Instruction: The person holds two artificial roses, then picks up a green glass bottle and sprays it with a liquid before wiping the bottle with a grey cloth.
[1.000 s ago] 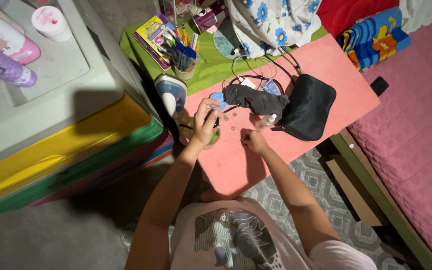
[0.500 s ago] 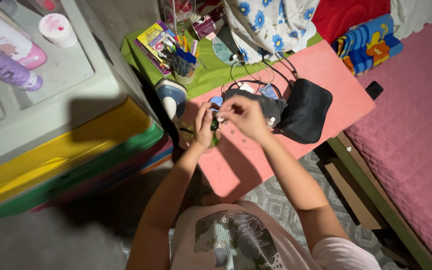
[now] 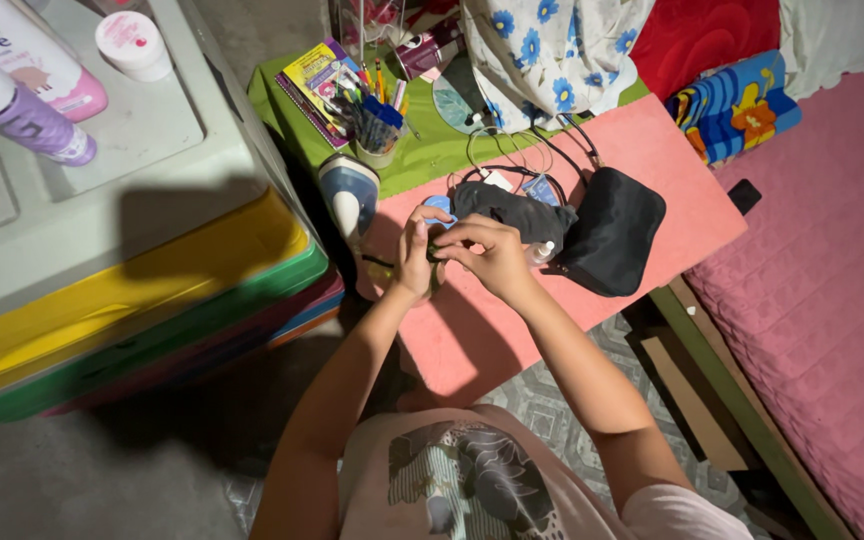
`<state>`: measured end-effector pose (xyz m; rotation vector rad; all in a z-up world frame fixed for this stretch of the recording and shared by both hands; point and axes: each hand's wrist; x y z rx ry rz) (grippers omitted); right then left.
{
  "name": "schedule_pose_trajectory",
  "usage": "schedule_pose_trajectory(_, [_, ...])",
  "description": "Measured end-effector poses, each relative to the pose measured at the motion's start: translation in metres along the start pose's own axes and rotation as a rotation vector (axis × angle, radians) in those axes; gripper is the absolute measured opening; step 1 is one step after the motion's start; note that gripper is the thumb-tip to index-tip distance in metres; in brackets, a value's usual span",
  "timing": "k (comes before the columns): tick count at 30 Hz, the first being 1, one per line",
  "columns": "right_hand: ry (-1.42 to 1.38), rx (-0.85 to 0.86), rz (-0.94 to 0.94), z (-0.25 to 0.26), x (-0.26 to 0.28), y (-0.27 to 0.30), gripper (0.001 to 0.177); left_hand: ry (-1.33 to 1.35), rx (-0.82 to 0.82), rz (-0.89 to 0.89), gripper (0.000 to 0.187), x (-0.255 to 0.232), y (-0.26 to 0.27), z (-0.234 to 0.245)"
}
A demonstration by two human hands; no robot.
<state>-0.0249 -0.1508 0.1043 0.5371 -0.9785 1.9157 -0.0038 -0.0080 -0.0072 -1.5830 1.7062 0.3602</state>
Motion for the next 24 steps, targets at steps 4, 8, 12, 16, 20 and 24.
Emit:
schedule_pose_trajectory(4, [-0.035, 0.000, -0.005, -0.004, -0.003, 0.003, 0.019, -0.021, -0.007, -0.024, 0.047, 0.003, -0.001, 0.002])
schedule_pose_trajectory(8, [-0.281, -0.089, -0.184, -0.022, -0.070, 0.006, 0.005, -0.166, -0.021, 0.016, 0.032, -0.002, 0.000, 0.004])
schedule_pose_trajectory(12, [-0.070, -0.084, -0.355, -0.061, -0.195, 0.013, 0.005, -0.176, 0.082, -0.056, 0.025, -0.010, -0.001, 0.000])
schedule_pose_trajectory(16, [0.541, 0.170, -0.121, -0.097, -0.250, 0.045, 0.028, -0.227, 0.051, -0.007, 0.024, -0.017, 0.000, -0.003])
schedule_pose_trajectory(20, [0.627, -0.075, -0.191, -0.121, -0.250, 0.069, 0.037, -0.235, 0.036, -0.015, 0.025, -0.018, 0.002, -0.003])
schedule_pose_trajectory(24, [0.427, 0.046, -0.459, -0.115, -0.261, 0.067, 0.012, -0.217, 0.118, -0.134, 0.023, -0.014, 0.003, -0.003])
Point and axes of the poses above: each hand's wrist, its own y-axis away from the middle knuckle, its own z-axis out of the back of the hand, x = y × z, and after that the axes turned 9 degrees about y, right-handed
